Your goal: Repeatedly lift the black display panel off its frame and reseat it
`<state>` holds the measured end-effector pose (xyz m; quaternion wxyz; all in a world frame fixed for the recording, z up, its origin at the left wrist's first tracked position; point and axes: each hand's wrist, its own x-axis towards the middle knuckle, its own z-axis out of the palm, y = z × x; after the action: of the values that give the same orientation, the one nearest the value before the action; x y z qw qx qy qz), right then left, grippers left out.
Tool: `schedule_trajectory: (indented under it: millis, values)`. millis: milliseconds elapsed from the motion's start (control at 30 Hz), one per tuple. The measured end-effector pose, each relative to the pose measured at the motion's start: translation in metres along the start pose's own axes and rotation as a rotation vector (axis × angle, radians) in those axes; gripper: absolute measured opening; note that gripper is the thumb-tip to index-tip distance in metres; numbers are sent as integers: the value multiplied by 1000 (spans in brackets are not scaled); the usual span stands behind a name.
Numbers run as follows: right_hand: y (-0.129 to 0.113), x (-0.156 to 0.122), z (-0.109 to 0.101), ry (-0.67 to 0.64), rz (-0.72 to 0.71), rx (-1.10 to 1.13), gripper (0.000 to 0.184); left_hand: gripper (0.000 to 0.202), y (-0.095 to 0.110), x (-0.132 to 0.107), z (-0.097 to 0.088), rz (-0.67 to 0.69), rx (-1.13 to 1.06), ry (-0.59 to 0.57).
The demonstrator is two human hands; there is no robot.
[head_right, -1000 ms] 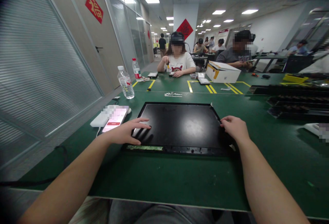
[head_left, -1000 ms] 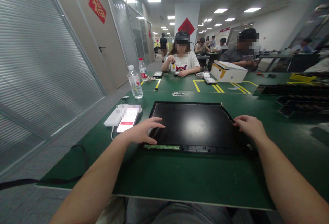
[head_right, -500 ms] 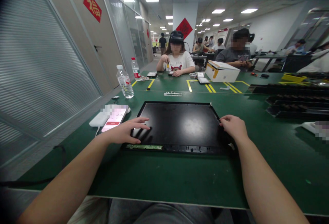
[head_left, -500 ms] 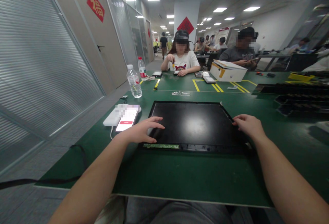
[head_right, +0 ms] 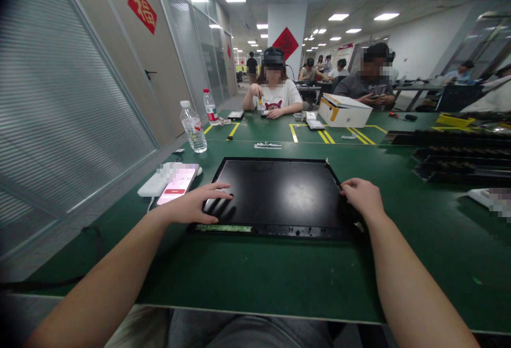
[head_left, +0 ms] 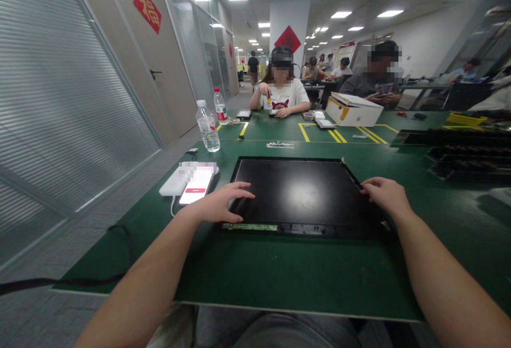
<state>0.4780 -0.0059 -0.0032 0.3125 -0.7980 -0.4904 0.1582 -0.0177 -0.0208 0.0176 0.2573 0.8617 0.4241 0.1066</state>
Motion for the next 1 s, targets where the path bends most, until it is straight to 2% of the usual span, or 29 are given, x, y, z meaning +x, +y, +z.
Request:
schedule_trajectory:
  millis: [200, 500, 833, 1000]
  values:
    - [3, 2, 1, 8, -10, 11, 15, 65, -4, 2, 4, 13, 29, 30]
    - [-1, -1, -1, -3, 12, 13, 17, 57, -3, 2, 5, 60, -5, -29]
    - [3, 1, 2, 10, -14, 7, 18, 50, -1, 1, 4, 76, -24, -29]
    - [3, 2, 1, 4, 4, -6, 19, 62, -6, 3, 5, 7, 48, 26]
